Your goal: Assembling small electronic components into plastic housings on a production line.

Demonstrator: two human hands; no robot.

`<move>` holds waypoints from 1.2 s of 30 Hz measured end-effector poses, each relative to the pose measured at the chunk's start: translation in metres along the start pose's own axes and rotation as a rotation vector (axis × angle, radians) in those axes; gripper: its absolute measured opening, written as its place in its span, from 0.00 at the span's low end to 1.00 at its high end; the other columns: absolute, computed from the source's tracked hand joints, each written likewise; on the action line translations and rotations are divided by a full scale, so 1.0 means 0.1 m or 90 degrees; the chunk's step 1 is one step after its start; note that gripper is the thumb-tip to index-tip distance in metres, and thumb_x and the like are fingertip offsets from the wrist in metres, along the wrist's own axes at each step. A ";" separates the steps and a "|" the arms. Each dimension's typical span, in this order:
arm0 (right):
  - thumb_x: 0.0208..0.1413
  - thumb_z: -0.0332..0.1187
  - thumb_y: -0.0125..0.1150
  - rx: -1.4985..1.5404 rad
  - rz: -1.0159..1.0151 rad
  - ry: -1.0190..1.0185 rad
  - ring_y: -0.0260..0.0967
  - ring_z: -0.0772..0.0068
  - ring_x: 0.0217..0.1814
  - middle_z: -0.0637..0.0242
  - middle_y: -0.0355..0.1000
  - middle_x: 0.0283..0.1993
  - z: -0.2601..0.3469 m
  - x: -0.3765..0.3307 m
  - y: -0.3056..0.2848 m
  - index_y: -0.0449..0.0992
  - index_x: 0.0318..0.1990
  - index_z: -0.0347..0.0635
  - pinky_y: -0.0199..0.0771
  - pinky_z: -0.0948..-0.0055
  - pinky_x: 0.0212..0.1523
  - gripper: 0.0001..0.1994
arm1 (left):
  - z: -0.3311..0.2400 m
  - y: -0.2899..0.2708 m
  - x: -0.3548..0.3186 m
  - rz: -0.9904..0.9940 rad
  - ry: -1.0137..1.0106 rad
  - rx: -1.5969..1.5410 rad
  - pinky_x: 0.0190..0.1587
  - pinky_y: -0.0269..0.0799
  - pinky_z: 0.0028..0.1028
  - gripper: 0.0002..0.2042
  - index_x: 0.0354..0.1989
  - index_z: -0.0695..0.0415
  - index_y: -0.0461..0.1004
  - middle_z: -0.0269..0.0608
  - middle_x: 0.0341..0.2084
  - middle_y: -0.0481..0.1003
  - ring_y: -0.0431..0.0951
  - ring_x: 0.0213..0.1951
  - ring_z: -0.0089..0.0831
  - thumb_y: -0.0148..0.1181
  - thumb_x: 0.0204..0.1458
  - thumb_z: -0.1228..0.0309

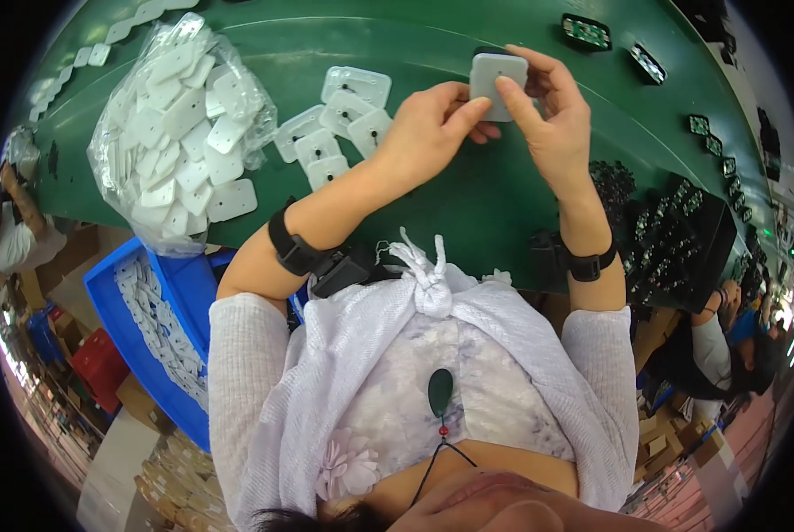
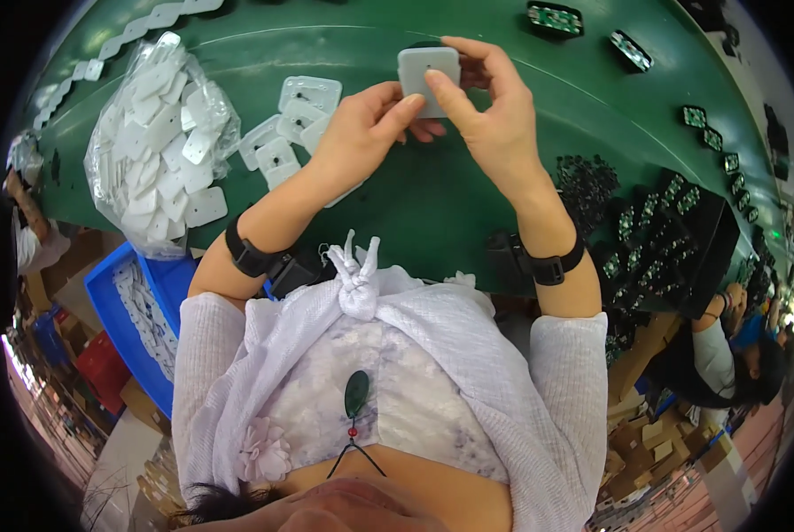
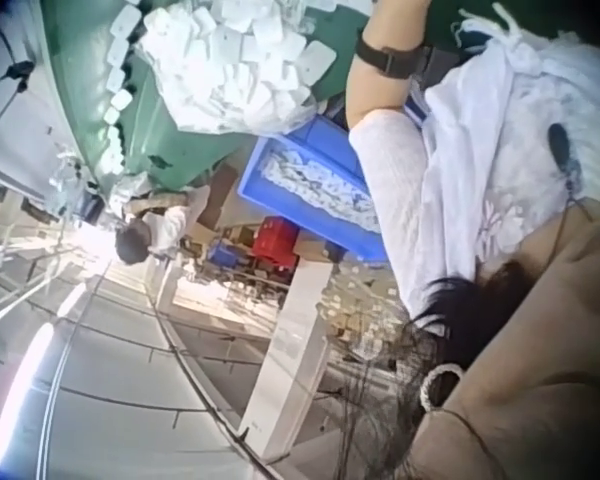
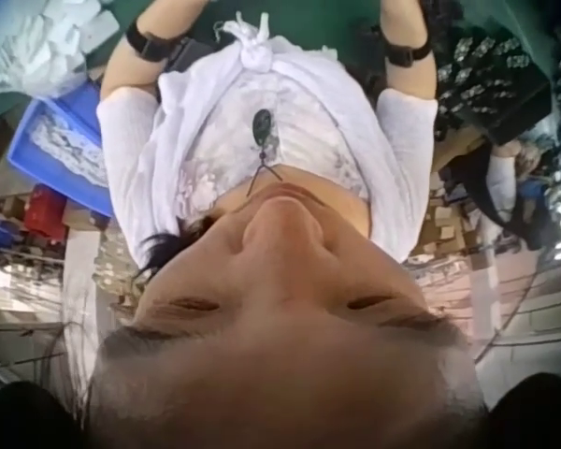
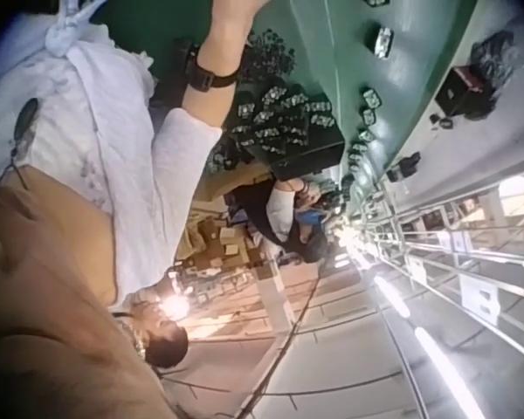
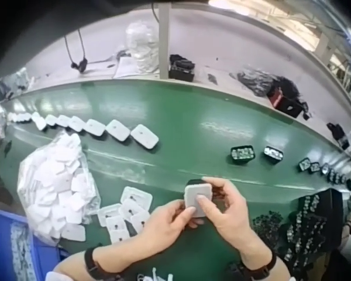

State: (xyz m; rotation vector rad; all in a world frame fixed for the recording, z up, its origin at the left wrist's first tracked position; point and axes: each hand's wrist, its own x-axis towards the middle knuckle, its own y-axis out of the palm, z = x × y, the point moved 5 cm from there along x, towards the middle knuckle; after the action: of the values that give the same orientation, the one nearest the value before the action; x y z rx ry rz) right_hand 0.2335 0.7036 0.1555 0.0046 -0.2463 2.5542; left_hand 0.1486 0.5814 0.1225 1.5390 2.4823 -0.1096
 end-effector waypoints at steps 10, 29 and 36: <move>0.54 0.26 0.62 -0.149 0.002 -0.052 0.72 0.75 0.42 0.62 0.76 0.41 -0.18 1.16 -0.16 0.75 0.45 0.34 0.73 0.74 0.44 0.11 | -0.16 -0.93 -0.37 -0.305 0.279 0.595 0.41 0.71 0.38 0.11 0.43 0.57 0.75 0.43 0.34 0.73 0.74 0.39 0.46 0.62 0.50 0.73; 0.54 0.40 0.62 -0.476 0.045 -0.230 0.69 0.54 0.46 0.56 0.72 0.39 -0.12 1.69 -0.10 0.78 0.45 0.42 0.69 0.59 0.48 0.15 | 0.08 -1.19 -0.19 -0.314 0.194 0.688 0.39 0.68 0.40 0.08 0.35 0.58 0.70 0.44 0.33 0.72 0.72 0.39 0.47 0.63 0.49 0.74; 0.46 0.48 0.70 -0.914 0.086 0.064 0.62 0.56 0.62 0.65 0.69 0.53 -0.30 1.07 -0.78 0.75 0.52 0.54 0.72 0.51 0.49 0.25 | 0.08 -1.07 0.19 -0.258 0.131 0.824 0.35 0.70 0.42 0.08 0.36 0.56 0.68 0.43 0.34 0.75 0.75 0.39 0.46 0.55 0.59 0.65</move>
State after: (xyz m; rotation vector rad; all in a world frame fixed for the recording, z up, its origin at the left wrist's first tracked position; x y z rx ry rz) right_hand 0.1877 0.8308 0.1450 -0.6708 -1.9522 1.9245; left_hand 0.0461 0.5481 0.1046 1.2589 2.9483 -2.0088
